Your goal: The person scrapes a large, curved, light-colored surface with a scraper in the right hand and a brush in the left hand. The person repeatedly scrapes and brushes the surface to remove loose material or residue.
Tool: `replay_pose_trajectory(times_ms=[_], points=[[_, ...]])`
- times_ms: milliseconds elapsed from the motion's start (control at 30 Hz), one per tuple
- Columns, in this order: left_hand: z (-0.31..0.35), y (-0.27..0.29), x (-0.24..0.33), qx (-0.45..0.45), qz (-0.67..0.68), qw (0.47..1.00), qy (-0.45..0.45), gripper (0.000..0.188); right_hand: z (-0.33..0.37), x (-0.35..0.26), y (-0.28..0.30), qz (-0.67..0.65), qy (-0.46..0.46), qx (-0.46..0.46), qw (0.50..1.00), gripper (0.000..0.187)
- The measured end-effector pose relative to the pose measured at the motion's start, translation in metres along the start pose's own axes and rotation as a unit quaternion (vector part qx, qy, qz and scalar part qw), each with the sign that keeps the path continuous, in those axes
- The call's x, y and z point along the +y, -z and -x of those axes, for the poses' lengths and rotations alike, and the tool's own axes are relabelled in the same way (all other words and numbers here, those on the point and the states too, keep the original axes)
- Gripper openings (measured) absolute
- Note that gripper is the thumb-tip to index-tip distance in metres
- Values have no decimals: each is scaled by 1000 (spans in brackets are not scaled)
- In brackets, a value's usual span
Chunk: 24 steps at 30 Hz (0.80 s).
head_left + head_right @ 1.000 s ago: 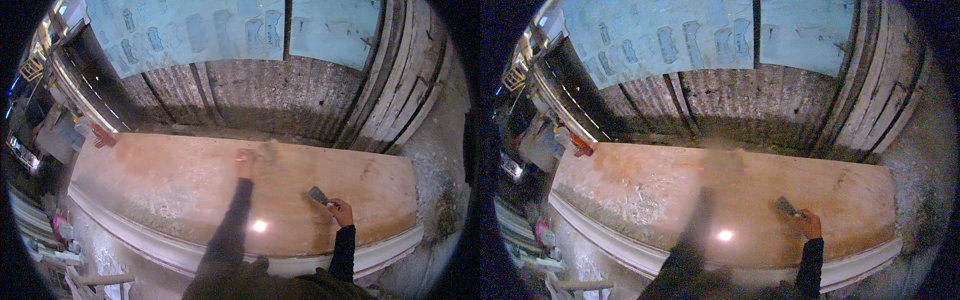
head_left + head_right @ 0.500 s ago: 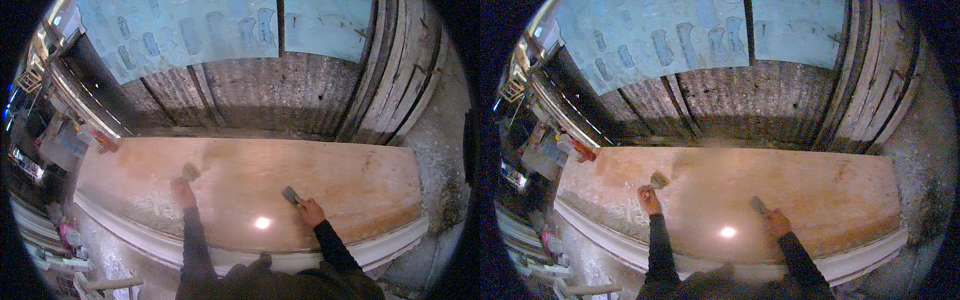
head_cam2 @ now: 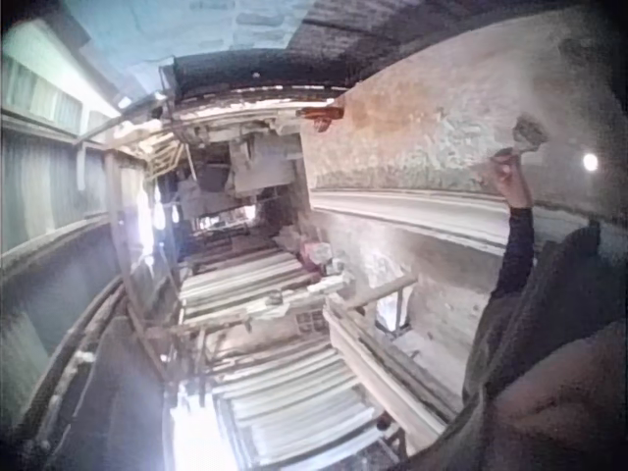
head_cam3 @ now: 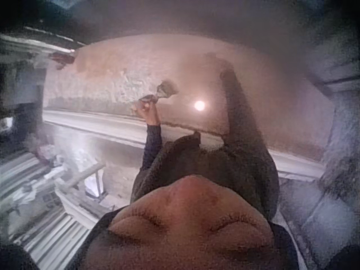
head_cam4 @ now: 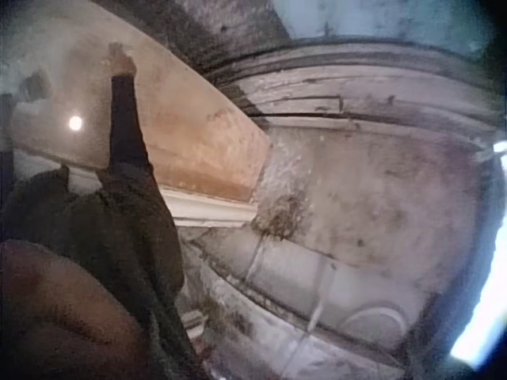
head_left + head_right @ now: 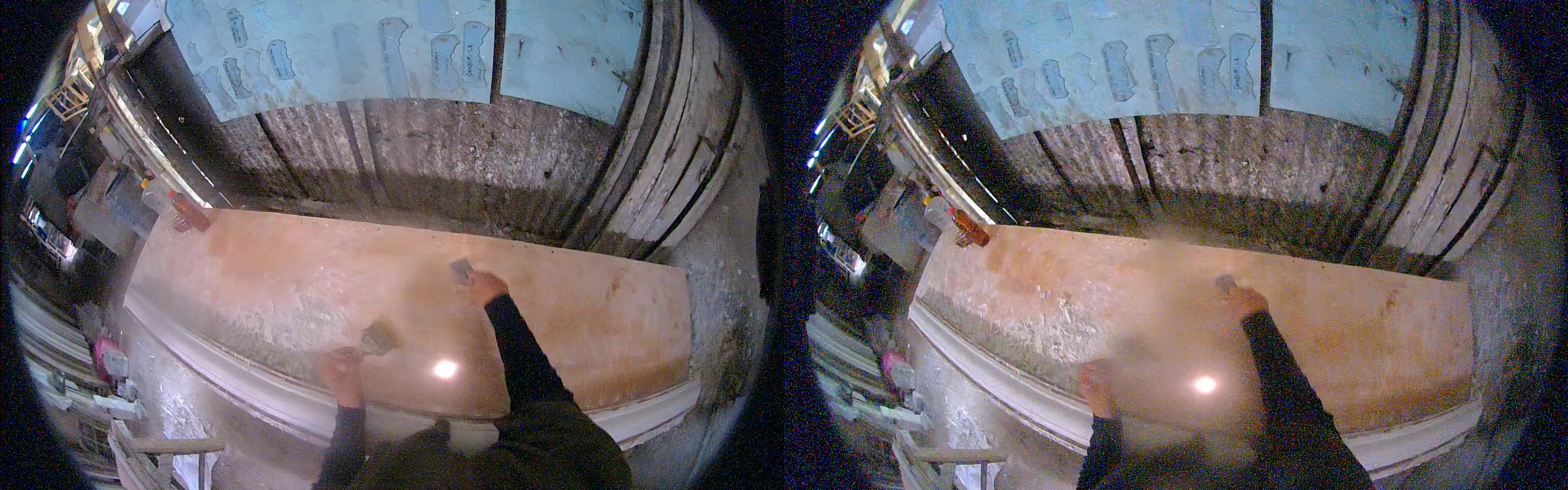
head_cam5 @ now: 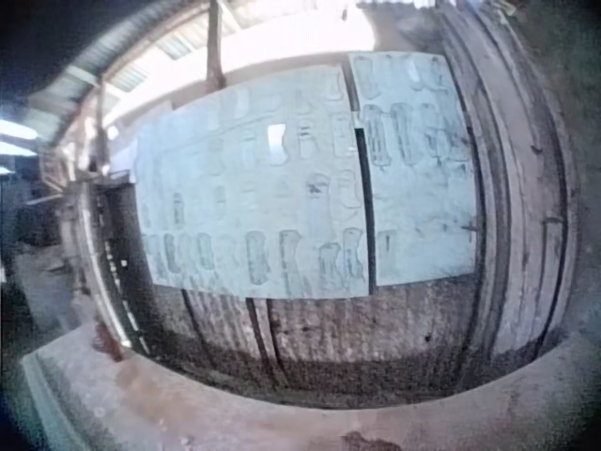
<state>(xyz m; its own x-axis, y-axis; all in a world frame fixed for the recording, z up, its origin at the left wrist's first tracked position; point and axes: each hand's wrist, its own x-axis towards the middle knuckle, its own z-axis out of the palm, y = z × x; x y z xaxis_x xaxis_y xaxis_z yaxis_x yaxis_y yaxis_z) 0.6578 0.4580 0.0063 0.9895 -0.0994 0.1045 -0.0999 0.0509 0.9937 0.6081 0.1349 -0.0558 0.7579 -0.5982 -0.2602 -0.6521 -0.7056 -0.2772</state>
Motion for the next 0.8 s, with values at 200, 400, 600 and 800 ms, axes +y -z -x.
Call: replay_pose_trajectory(times_ms=[200, 400, 600, 800], points=[[7, -45, -30, -113, 73, 981, 140, 12, -6, -30, -9, -52, -44, 69, 995, 25], [-12, -179, -123, -284, -37, 939, 193, 17, -52, 62, 32, -266, 51, 230, 935, 29], [24, -343, -137, -343, 234, 899, 136, 26, 97, 166, 12, -410, -106, 251, 871, 31], [-88, -341, -258, -194, -382, 849, -310, 35, 213, 186, -8, -358, -183, 200, 893, 33]])
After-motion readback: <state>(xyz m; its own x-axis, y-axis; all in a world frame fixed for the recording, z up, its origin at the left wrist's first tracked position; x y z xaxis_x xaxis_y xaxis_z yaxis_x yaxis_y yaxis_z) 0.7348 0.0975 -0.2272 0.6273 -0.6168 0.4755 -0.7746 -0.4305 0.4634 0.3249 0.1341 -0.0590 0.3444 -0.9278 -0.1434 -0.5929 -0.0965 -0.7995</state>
